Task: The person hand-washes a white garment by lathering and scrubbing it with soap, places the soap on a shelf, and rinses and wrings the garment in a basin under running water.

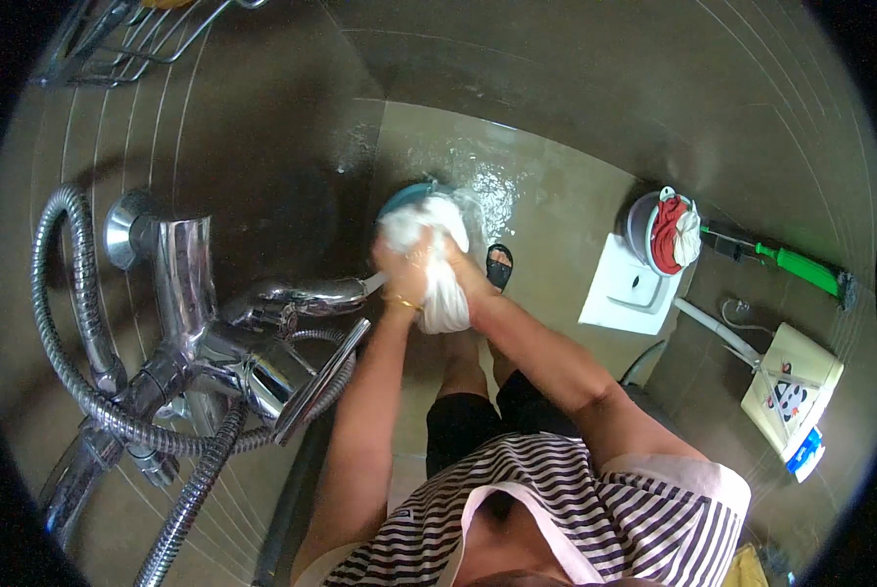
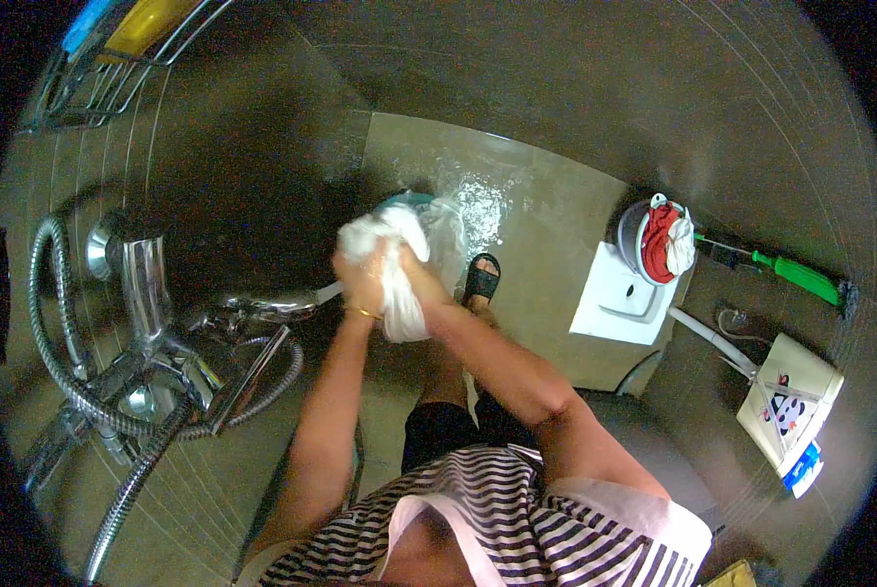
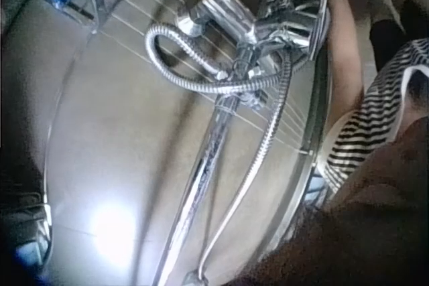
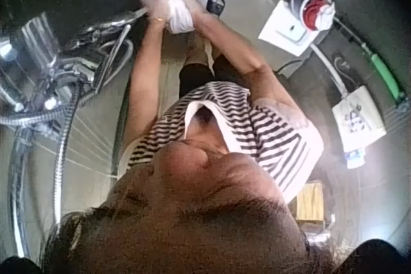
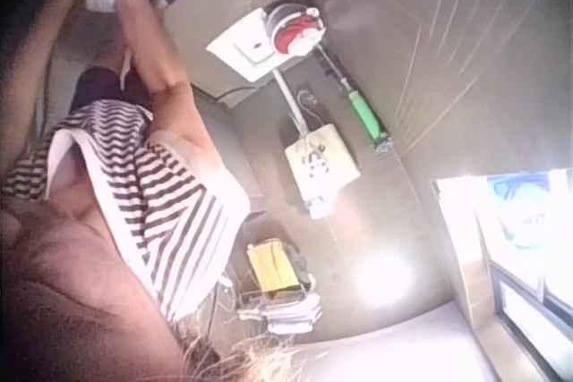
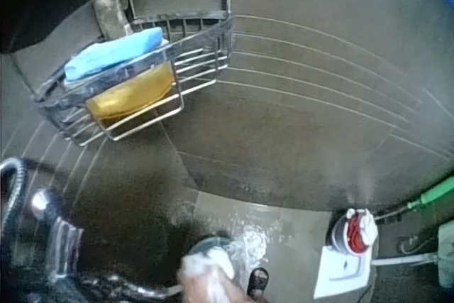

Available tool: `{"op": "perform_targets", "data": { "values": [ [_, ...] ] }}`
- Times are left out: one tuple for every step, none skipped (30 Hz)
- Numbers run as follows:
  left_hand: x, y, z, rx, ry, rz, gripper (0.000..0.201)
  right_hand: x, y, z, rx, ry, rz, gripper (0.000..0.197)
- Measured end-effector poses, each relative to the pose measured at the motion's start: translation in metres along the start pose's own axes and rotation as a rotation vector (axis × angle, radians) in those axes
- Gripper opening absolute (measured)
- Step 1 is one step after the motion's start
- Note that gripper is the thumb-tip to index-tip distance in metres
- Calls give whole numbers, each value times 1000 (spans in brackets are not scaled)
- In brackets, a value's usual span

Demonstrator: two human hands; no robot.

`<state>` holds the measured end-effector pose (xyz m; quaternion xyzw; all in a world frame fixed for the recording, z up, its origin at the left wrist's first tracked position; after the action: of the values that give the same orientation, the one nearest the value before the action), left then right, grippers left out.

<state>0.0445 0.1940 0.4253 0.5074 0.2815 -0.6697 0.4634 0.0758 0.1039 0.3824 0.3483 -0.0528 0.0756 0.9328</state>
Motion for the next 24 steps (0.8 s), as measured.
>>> {"op": "perform_targets", "data": {
  "values": [
    [16, -17, -12, -76, -30, 144, 26, 1, 0, 2, -94, -37, 289, 52],
    [33, -26, -22, -142, -68, 296, 29, 7, -4, 7, -202, -80, 577, 60],
    [50, -37, -27, -211, -188, 454, 37, 13, 24, 27, -202, 7, 696, 71],
    [55, -44, -40, -84, -3, 149, 41, 9, 23, 26, -246, -24, 762, 65],
    [79, -83, -46, -203, -128, 100, 40, -10, 39, 28, -173, -64, 718, 56],
    [93, -89, -49, -293, -276, 76, 39, -8, 46, 35, -145, -117, 674, 47],
    [97, -98, -49, -292, -277, 79, 39, -8, 45, 42, -188, -8, 687, 39],
    [84, -51, -51, 17, -184, -386, 39, 9, 17, 45, -266, -38, 681, 39],
    [71, -23, -49, 303, -34, -854, 39, 14, 5, 49, -223, -52, 655, 37],
    [83, -103, -69, 372, -113, -734, 53, -15, 38, 51, -47, -12, 633, 35],
    [77, -105, -74, 288, -93, -681, 51, -13, 42, 57, -55, -42, 636, 35],
    [75, -105, -75, 140, -98, -551, 50, -14, 42, 60, -65, -21, 632, 35],
    [75, -106, -71, 7, -138, -390, 48, -14, 46, 65, -36, -8, 623, 35],
    [76, -102, -63, -118, -234, -171, 46, -13, 48, 70, -13, 2, 615, 35],
    [77, -97, -52, -232, -362, 71, 45, -16, 44, 72, -18, 45, 629, 36],
    [78, -88, -37, -320, -497, 299, 43, -19, 39, 74, -22, 91, 642, 37],
    [76, -81, -18, -356, -629, 489, 42, -14, 54, 86, 75, 184, 655, 41],
    [71, -55, -6, -317, -763, 630, 41, -19, 45, 87, 142, 242, 665, 47],
    [61, -32, 1, -294, -871, 694, 40, -21, 42, 93, 196, 305, 634, 49],
    [49, -15, 5, -327, -951, 686, 38, -24, 40, 101, 256, 374, 603, 51],
    [38, -7, 4, -384, -999, 642, 37, -27, 36, 105, 260, 382, 606, 51],
    [26, -5, -3, -452, -1016, 586, 37, -33, 33, 107, 225, 425, 476, 53],
    [32, -19, -4, -459, -1014, 588, 37, -37, 27, 108, 183, 464, 344, 55],
    [31, -33, -19, -163, -798, 892, 36, -41, 17, 106, 196, 476, 346, 55]
  ]
}}
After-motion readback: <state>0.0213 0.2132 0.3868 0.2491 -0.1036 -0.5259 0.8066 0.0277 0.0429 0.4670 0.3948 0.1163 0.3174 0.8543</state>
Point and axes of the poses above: each hand's wrist, its own z-axis away from the middle knuckle, its own y-axis out of the palm, x = y × z, the point moved 5 cm from there along -z, towards the middle knuckle, and after that the axes turned 12 degrees about z, right-handed, at the moved point
